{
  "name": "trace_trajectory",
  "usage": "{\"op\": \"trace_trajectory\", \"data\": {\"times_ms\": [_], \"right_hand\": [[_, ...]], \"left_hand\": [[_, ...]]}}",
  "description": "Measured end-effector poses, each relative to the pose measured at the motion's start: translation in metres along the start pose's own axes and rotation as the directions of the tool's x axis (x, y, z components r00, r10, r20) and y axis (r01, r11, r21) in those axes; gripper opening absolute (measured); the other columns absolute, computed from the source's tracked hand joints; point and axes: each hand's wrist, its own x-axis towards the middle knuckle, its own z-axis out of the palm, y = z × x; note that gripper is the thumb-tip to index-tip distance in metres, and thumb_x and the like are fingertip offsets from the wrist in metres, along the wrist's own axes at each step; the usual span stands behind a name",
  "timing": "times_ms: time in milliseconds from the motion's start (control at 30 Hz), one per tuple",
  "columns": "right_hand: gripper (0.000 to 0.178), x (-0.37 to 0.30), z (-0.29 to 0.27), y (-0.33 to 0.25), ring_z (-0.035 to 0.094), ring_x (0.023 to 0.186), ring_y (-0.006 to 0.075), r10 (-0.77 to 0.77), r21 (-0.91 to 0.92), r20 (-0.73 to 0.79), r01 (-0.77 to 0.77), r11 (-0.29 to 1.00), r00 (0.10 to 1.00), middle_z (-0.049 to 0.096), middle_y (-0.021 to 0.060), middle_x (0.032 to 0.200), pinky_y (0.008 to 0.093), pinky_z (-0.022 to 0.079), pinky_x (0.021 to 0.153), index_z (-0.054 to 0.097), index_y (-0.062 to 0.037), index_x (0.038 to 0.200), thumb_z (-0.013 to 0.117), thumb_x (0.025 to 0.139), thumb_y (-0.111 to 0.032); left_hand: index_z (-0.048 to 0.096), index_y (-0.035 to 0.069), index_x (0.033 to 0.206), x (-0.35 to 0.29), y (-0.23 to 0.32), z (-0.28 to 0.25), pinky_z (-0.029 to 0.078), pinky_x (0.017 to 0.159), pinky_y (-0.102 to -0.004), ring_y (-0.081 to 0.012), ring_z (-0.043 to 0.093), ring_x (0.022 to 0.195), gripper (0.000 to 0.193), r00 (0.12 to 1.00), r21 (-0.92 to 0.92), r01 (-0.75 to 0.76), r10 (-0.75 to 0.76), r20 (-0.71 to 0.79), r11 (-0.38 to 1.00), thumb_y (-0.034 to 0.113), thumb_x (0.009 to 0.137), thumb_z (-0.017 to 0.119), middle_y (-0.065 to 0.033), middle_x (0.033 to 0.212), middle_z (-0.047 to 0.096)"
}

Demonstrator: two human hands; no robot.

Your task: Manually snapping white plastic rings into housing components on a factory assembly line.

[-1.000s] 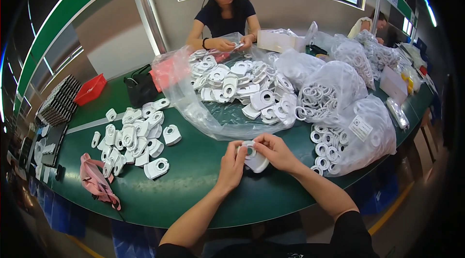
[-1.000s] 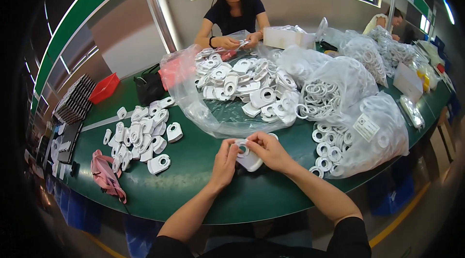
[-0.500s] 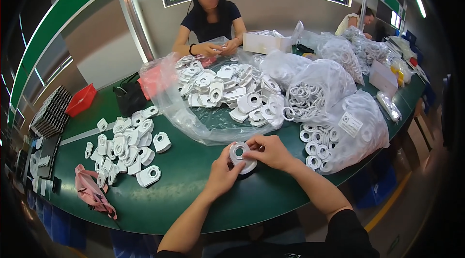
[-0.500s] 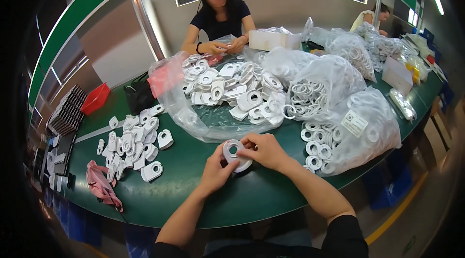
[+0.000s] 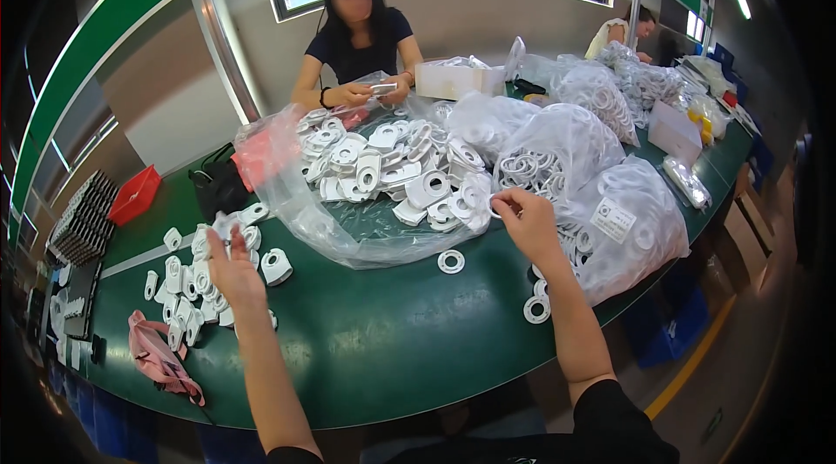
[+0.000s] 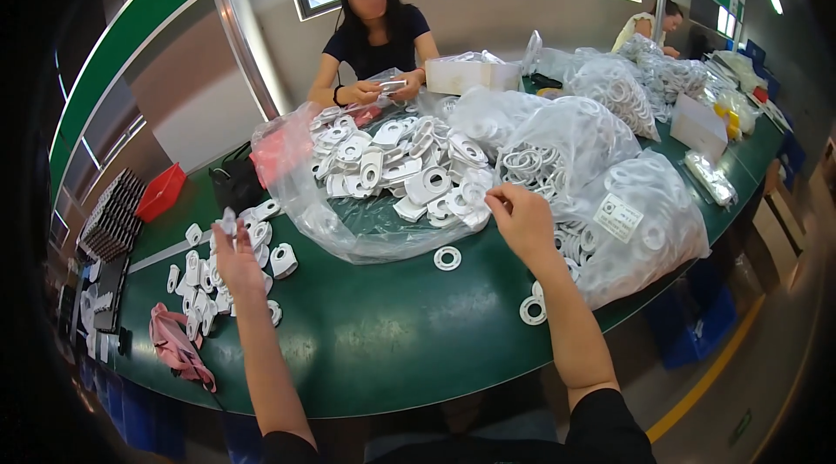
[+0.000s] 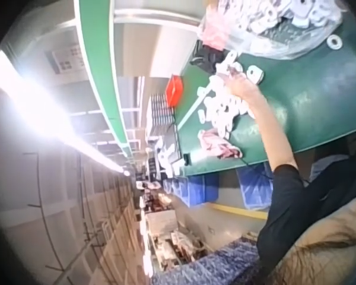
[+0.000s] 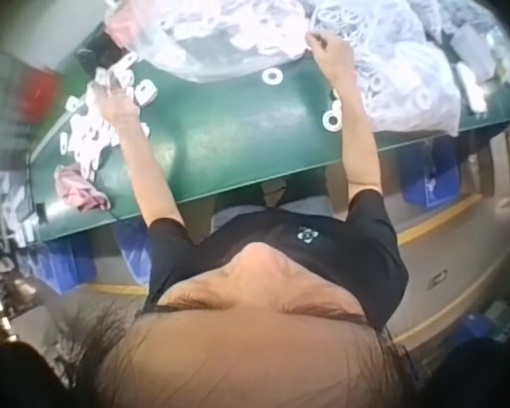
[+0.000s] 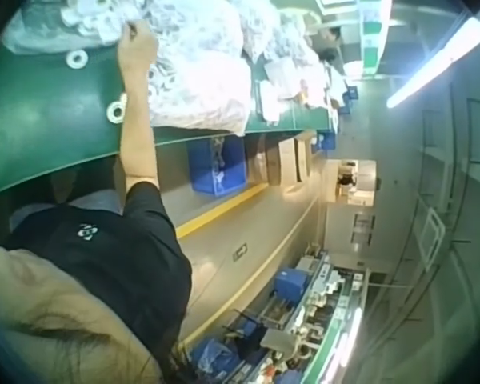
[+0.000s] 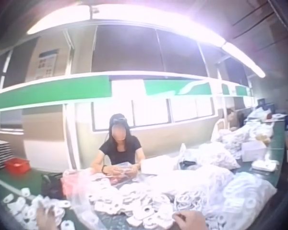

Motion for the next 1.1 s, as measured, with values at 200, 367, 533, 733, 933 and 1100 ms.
{"op": "trace_trajectory", "data": {"times_ms": [200, 367, 533, 733, 933, 1100], "right_hand": [[0.013, -0.004, 0.004, -0.009, 0.062, 0.062, 0.0237, 0.049, -0.097, 0.075, -0.042, 0.994, 0.996, 0.064, 0.0099, 0.072, 0.0324, 0.047, 0.058, 0.066, -0.0050, 0.081, 0.065, 0.077, -0.017], [0.019, -0.019, 0.017, -0.011, 0.061, 0.074, 0.0271, -0.120, -0.104, 0.563, 0.214, 0.971, 0.818, 0.064, 0.0102, 0.077, 0.0360, 0.048, 0.066, 0.067, -0.0064, 0.082, 0.069, 0.073, -0.023], [0.019, -0.033, 0.034, -0.016, 0.059, 0.087, 0.0254, -0.093, -0.124, 0.653, 0.227, 0.966, 0.752, 0.058, 0.0061, 0.093, 0.0367, 0.047, 0.074, 0.067, -0.0087, 0.082, 0.071, 0.071, -0.024], [0.018, -0.027, 0.025, -0.023, 0.061, 0.084, 0.0212, -0.094, -0.064, 0.777, 0.227, 0.972, 0.623, 0.058, 0.0065, 0.091, 0.0328, 0.048, 0.071, 0.068, -0.0055, 0.081, 0.071, 0.074, -0.022], [0.015, -0.017, 0.016, -0.025, 0.059, 0.082, 0.0164, -0.235, 0.217, 0.692, 0.114, 0.970, 0.682, 0.059, 0.0067, 0.096, 0.0267, 0.048, 0.068, 0.068, -0.0050, 0.084, 0.071, 0.075, -0.016], [0.018, -0.019, 0.021, -0.038, 0.058, 0.091, 0.0199, -0.342, 0.379, 0.250, 0.234, 0.895, 0.906, 0.060, 0.0092, 0.099, 0.0286, 0.047, 0.075, 0.067, -0.0050, 0.086, 0.074, 0.070, -0.007]], "left_hand": [[0.052, 0.001, 0.112, 0.012, -0.019, 0.006, 0.047, 0.071, -0.0253, -0.0162, 0.058, 0.087, 0.032, 0.993, 0.250, 0.080, -0.100, 0.070, 0.965, 0.018, 0.084, 0.058, -0.0050, 0.093, 0.059], [0.053, -0.002, 0.114, -0.035, -0.096, 0.073, 0.048, 0.072, -0.0298, -0.0212, 0.062, 0.081, 0.039, 0.663, 0.722, -0.331, -0.395, 0.636, 0.607, 0.018, 0.081, 0.059, -0.0095, 0.088, 0.065], [0.050, -0.001, 0.118, -0.075, -0.180, 0.095, 0.043, 0.086, -0.0369, -0.0314, 0.056, 0.101, 0.045, 0.427, 0.470, -0.830, -0.199, 0.882, 0.302, 0.017, 0.079, 0.062, -0.0192, 0.103, 0.060], [0.043, 0.004, 0.127, -0.088, -0.198, 0.101, 0.039, 0.082, -0.0410, -0.0287, 0.054, 0.094, 0.058, 0.439, 0.440, -0.898, -0.139, 0.888, -0.021, 0.016, 0.074, 0.064, -0.0156, 0.092, 0.059], [0.059, 0.004, 0.097, -0.087, -0.170, 0.095, 0.041, 0.075, -0.0422, -0.0290, 0.056, 0.084, 0.021, 0.454, 0.471, -0.872, -0.139, 0.880, 0.130, 0.019, 0.083, 0.055, -0.0137, 0.086, 0.059], [0.055, 0.003, 0.105, -0.130, -0.107, 0.061, 0.048, 0.058, -0.0321, -0.0204, 0.062, 0.076, 0.036, 0.533, 0.711, 0.308, -0.734, 0.421, 0.632, 0.035, 0.096, 0.042, -0.0114, 0.098, 0.060]]}}
